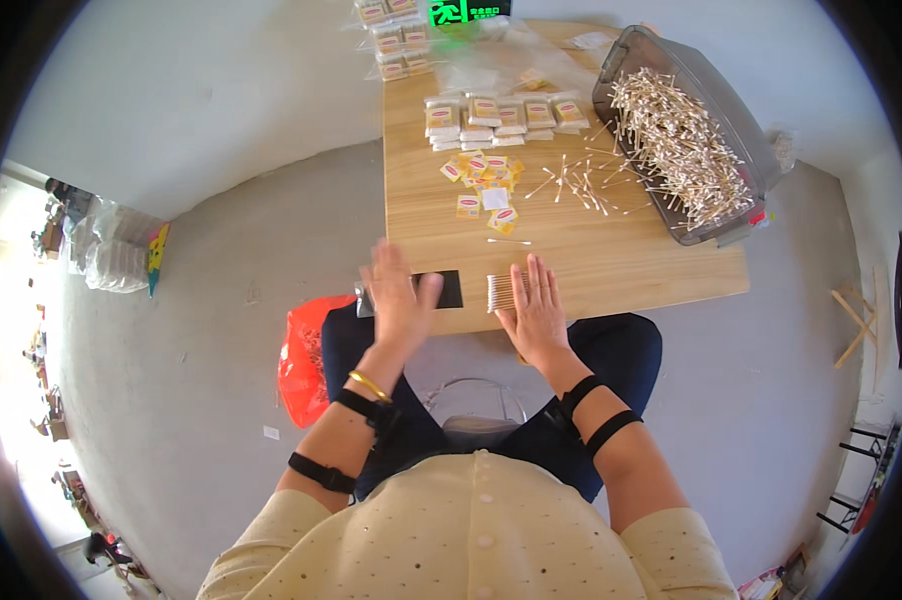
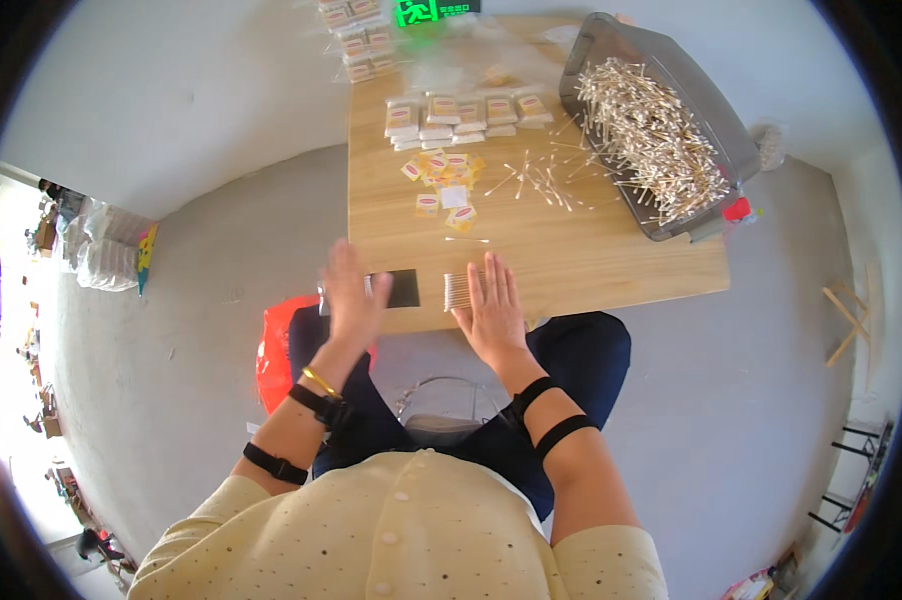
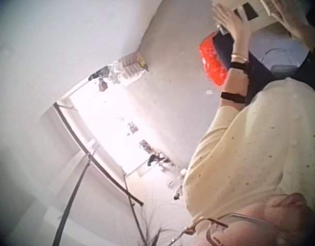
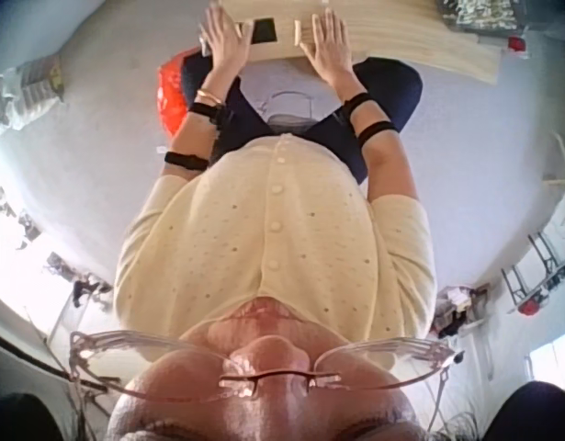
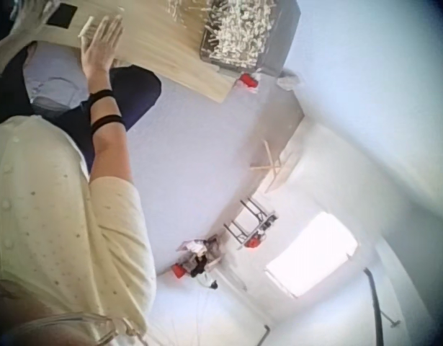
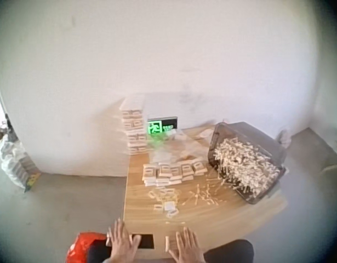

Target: Packaging cotton swabs into plastic bags and weighing them on a digital scale.

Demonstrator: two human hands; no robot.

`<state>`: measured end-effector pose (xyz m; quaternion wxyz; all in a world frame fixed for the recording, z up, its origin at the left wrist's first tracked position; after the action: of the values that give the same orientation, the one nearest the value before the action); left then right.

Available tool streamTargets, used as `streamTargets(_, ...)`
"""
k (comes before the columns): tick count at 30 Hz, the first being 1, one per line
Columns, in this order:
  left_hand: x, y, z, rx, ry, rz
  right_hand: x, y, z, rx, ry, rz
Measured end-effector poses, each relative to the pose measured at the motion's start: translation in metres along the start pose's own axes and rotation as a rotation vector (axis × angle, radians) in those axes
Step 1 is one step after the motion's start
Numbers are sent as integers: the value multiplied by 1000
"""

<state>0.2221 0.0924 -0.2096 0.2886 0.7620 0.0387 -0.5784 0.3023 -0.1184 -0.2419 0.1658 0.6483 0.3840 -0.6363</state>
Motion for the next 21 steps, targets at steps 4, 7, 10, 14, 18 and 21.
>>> streamTargets(4,-18,-138,15,-466,89,192,10,-18,-8,37,-12,49)
streamTargets(7,9,-167,25,-695,22,519,25,-50,-23,45,-25,61)
streamTargets(10,32,-159,30,-860,-17,725,31,-76,-34,4,-18,4)
streamTargets(14,28,-143,22,-803,32,430,35,-85,-39,-12,-18,6)
streamTargets(18,26,-138,19,-716,132,330,36,-90,-40,-44,11,-49)
streamTargets(21,36,-146,22,-724,138,514,35,-95,-43,-61,4,-60)
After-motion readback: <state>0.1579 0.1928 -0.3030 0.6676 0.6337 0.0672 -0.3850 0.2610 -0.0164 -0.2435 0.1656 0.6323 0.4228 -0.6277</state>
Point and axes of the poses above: each hand's wrist, its own z-axis away from the middle knuckle, its own x-axis out of the palm, y = z × x, the point moved 9 cm from there along -z, towards the middle knuckle, and after that the axes turned 3 degrees about y, right-handed, at the moved point
